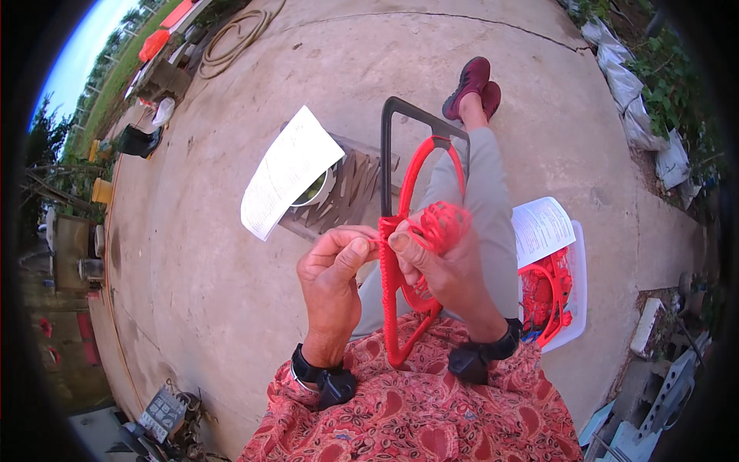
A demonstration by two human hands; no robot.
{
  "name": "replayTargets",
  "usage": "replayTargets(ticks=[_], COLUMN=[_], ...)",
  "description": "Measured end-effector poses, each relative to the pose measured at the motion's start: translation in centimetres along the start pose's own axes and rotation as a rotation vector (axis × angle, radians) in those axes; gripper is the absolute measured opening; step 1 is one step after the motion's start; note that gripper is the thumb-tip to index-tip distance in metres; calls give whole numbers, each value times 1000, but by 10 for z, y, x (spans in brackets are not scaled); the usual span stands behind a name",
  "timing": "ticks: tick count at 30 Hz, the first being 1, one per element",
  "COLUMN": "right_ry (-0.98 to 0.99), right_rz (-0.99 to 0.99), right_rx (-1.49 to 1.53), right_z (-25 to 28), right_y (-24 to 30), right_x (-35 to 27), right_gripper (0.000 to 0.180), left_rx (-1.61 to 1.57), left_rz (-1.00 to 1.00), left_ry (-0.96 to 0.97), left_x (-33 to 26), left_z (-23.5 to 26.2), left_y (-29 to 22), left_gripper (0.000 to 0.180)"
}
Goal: Wrapping a red cord or string tightly around the edge of a red and black circular plastic frame.
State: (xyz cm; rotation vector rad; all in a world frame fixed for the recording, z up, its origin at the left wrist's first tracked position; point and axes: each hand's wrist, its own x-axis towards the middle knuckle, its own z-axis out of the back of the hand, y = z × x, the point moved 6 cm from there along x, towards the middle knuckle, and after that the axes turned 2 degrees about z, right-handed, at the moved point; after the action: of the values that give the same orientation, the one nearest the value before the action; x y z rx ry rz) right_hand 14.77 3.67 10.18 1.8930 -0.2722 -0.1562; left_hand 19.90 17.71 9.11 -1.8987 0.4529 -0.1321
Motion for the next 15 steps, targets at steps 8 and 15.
replayTargets(ticks=[8, 15], right_ry=[17, -83], right_rz=[81, -128], right_rx=[124, 508], right_z=[-4, 19], right_y=[-9, -43], right_x=[-4, 0], right_gripper=[21, 25], left_rx=[-37, 251], left_rz=[80, -118], left_ry=[3, 41], left_x=[1, -7], left_z=[4, -28], left_y=[3, -19], left_gripper=[13, 17])
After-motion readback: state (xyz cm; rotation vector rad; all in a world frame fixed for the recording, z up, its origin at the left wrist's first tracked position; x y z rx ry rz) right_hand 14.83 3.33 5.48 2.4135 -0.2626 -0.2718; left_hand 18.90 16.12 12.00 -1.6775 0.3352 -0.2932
